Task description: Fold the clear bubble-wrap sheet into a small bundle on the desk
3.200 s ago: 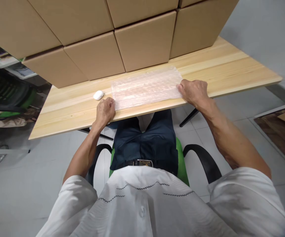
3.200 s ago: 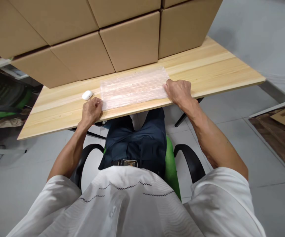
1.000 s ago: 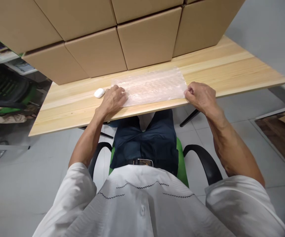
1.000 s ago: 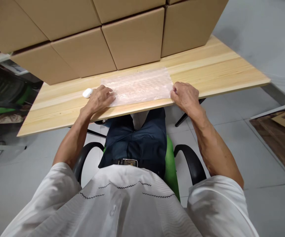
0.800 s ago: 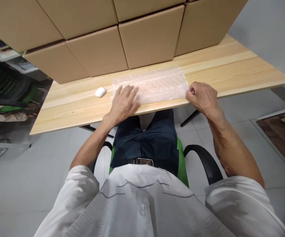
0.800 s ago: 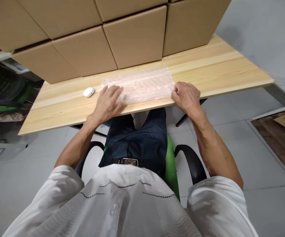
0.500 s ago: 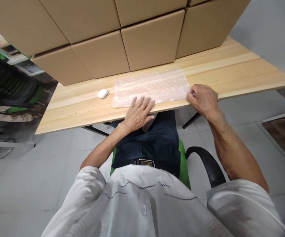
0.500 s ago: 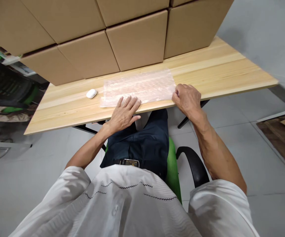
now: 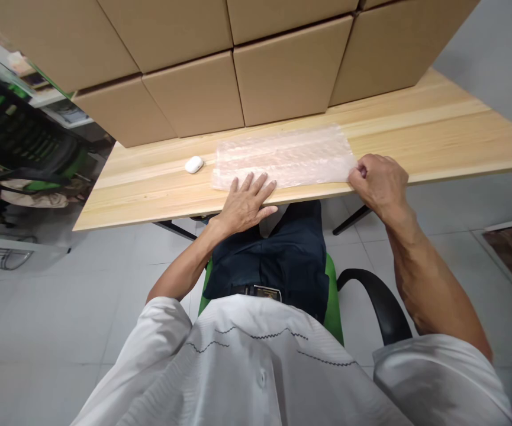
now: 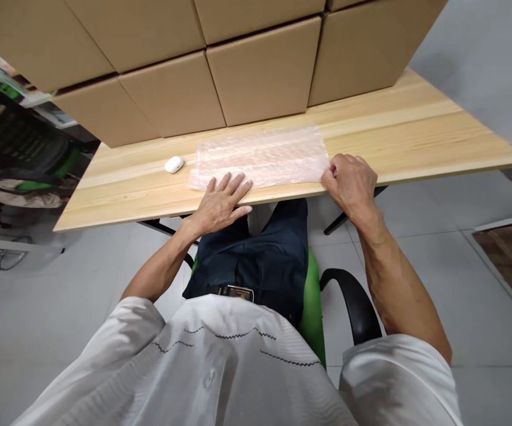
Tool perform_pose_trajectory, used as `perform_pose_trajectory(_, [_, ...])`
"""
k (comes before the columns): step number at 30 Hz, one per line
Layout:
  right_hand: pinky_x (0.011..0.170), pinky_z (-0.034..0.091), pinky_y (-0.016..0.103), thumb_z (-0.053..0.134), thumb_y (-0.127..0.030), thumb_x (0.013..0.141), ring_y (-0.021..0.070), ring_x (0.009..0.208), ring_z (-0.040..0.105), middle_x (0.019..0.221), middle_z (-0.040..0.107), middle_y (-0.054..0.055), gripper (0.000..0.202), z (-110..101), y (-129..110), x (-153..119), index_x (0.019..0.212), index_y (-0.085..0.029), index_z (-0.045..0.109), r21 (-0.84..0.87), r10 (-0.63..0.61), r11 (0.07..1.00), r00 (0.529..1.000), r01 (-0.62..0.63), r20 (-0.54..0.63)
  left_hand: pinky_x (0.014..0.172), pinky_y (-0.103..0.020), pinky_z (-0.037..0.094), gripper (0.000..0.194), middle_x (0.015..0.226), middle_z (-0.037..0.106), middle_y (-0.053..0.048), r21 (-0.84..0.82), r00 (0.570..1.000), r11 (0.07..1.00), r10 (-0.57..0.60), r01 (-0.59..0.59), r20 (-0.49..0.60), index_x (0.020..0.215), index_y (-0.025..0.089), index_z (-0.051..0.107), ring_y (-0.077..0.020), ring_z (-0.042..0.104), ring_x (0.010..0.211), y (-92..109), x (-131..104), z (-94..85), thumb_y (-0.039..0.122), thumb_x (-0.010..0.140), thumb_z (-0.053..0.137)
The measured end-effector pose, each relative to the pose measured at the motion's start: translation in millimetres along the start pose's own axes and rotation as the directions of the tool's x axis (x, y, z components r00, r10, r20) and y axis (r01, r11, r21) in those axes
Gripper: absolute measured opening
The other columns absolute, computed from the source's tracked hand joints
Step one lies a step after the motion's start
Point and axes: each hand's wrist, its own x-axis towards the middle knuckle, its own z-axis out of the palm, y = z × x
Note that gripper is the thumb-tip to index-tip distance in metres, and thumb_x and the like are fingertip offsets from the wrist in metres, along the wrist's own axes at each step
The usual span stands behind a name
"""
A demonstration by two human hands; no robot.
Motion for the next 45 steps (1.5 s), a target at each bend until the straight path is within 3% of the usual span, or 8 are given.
perform_pose_trajectory(10, [0.09,0.04,0.045,0.064,-0.018,0.117,0.0327,0.106,0.067,0.125,0.092,0.029,0.027,-4,-1,-1,0.119,-0.013,0.09,-0.069,0.01,0.998,1.0,-0.011,-0.002,0.163,-0.089,0.02,0.087,0.221,0.03,-0.014,-0.011,0.99,0.992,-0.128,0.129,0.062,0.21,0.037,0.041,-0.058,0.022,0.206,-21,-21,-13.8,0.075,0.133,0.055])
perform_pose_trajectory(19, [0.099,0.045,0.048,0.065,-0.014,0.117,0.0347,0.12,0.074,0.135,0.09,0.03,0.03,-8,9,7,0.131,-0.011,0.09,-0.027,0.237,0.971,0.97,-0.239,-0.057,0.164,-0.086,0.017,0.082,0.222,0.028,-0.011,-0.04,0.984,0.987,-0.153,0.157,0.094,0.21,0.038,0.041,-0.057,0.02,0.206,-36,-29,-22.6,0.072,0.136,0.047])
perform_pose_trajectory(21, [0.113,0.051,0.051,0.061,-0.018,0.116,0.0392,0.131,0.074,0.14,0.088,0.031,0.033,-8,-3,3,0.134,-0.011,0.088,0.027,0.129,0.992,0.978,-0.126,-0.163,0.165,-0.085,0.017,0.081,0.222,0.028,-0.011,-0.032,0.983,0.987,-0.156,0.16,0.101,0.209,0.039,0.042,-0.0573,0.02,0.206,-36,-30,-23.7,0.071,0.135,0.048])
perform_pose_trajectory(24, [0.136,0.054,0.064,0.061,-0.035,0.124,0.0449,0.15,0.074,0.161,0.085,0.029,0.043,-3,-52,-10,0.153,-0.013,0.084,0.156,-0.254,0.944,0.943,0.29,-0.217,0.165,-0.084,0.017,0.083,0.222,0.026,-0.011,0.001,0.979,0.985,-0.172,0.173,0.11,0.21,0.038,0.04,-0.0572,0.019,0.207,-34,-31,-26.9,0.07,0.135,0.051])
perform_pose_trajectory(27, [0.156,0.041,0.071,0.065,-0.046,0.128,0.0465,0.185,0.058,0.196,0.066,0.026,0.058,11,-125,-20,0.178,-0.017,0.074,0.268,-0.551,0.785,0.827,0.558,-0.11,0.165,-0.084,0.019,0.087,0.222,0.023,-0.013,0.034,0.978,0.984,-0.176,0.174,0.11,0.211,0.035,0.039,-0.0581,0.02,0.206,-34,-31,-29.4,0.072,0.133,0.055])
perform_pose_trajectory(31, [0.163,0.036,0.065,0.061,-0.048,0.13,0.0427,0.199,0.043,0.208,0.049,0.028,0.075,31,-180,-21,0.194,-0.008,0.059,0.34,-0.685,0.703,0.723,0.625,0.087,0.163,-0.087,0.024,0.09,0.221,0.025,-0.017,0.069,0.983,0.986,-0.16,0.155,0.091,0.21,0.035,0.042,-0.0598,0.024,0.205,-37,-32,-27.2,0.074,0.131,0.061])
perform_pose_trajectory(39, [0.166,0.029,0.067,0.045,-0.066,0.134,0.044,0.203,0.034,0.213,0.036,0.029,0.094,21,-98,-22,0.204,-0.004,0.042,0.236,-0.492,0.865,0.844,0.443,0.215,0.163,-0.085,0.023,0.093,0.221,0.027,-0.019,0.066,0.988,0.989,-0.14,0.135,0.066,0.21,0.035,0.041,-0.0616,0.023,0.205,-39,-32,-22.0,0.077,0.13,0.063])
perform_pose_trajectory(45, [0.163,0.033,0.071,0.041,-0.059,0.134,0.0486,0.199,0.041,0.208,0.041,0.036,0.09,16,-44,-24,0.199,0.003,0.045,0.148,-0.317,0.944,0.932,0.293,0.178,0.165,-0.083,0.022,0.089,0.221,0.026,-0.018,0.035,0.986,0.989,-0.146,0.144,0.075,0.21,0.035,0.042,-0.0592,0.021,0.206,-39,-31,-23.7,0.076,0.132,0.057])
